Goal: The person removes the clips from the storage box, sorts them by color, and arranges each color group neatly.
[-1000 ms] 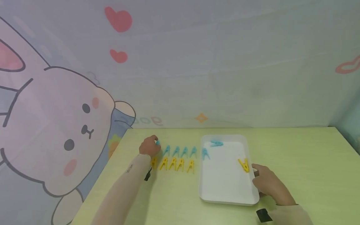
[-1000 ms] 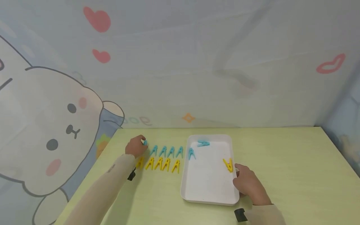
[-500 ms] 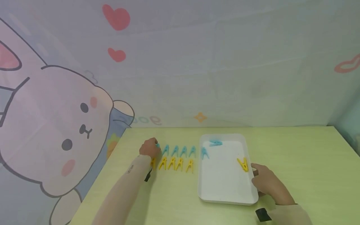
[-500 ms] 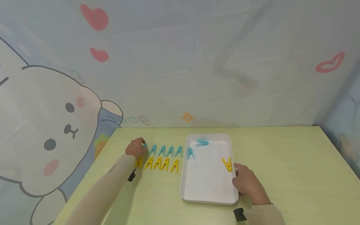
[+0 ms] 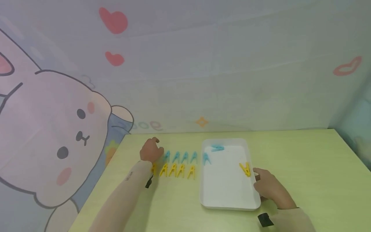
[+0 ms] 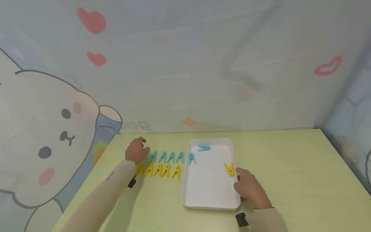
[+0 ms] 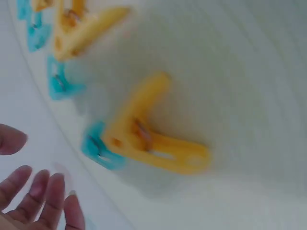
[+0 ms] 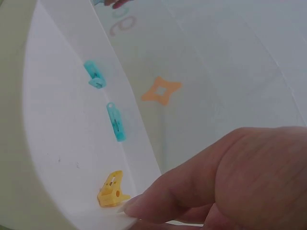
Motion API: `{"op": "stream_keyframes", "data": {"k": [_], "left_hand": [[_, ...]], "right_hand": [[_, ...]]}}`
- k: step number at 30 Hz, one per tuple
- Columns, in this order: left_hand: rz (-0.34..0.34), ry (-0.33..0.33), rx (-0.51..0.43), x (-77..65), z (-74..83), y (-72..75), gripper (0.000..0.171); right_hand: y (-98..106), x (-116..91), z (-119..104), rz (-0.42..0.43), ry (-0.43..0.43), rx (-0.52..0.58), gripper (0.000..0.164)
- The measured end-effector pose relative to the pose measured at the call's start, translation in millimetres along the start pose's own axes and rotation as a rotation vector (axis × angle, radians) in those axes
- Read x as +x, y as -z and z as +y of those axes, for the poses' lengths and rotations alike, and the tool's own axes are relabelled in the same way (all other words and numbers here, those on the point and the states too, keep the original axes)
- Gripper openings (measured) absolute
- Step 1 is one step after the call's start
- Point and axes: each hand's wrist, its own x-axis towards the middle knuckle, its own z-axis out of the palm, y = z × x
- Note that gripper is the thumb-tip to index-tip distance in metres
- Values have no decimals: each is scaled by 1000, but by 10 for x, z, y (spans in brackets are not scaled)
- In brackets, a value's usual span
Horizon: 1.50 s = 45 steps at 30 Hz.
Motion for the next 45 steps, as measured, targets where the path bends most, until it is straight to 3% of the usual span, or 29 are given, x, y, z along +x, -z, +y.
{"op": "stream_keyframes", "data": {"k": [8,16,22,26,29,36,40,45], "left_hand": [[124,-132,-143,-64,494,-53,42],[41,-267,-168,-187,1097,-157,37],[-18,-311,-99,-299,1507,-268,37],[-121,-304,28,-364,1767,-342,27],[-222,-304,204,-381,1892,-451,11],[-356,-369,602,-399,1996,-774,24],[-378,-397,687,-427,2036,-840,26],[-331,-396,666,-442,2026,-912,23]], "right_hand": [[-12,22,0,8,-15,-23,67],[5,2,-12,16,-12,-21,66],[3,-5,-22,14,-8,-19,66],[7,-5,-29,11,-10,-21,66],[5,-2,-28,11,-15,-23,65],[-6,6,-7,21,-13,-32,66],[-3,8,-13,21,-10,-29,66],[-5,8,-5,15,-7,-21,67]]}}
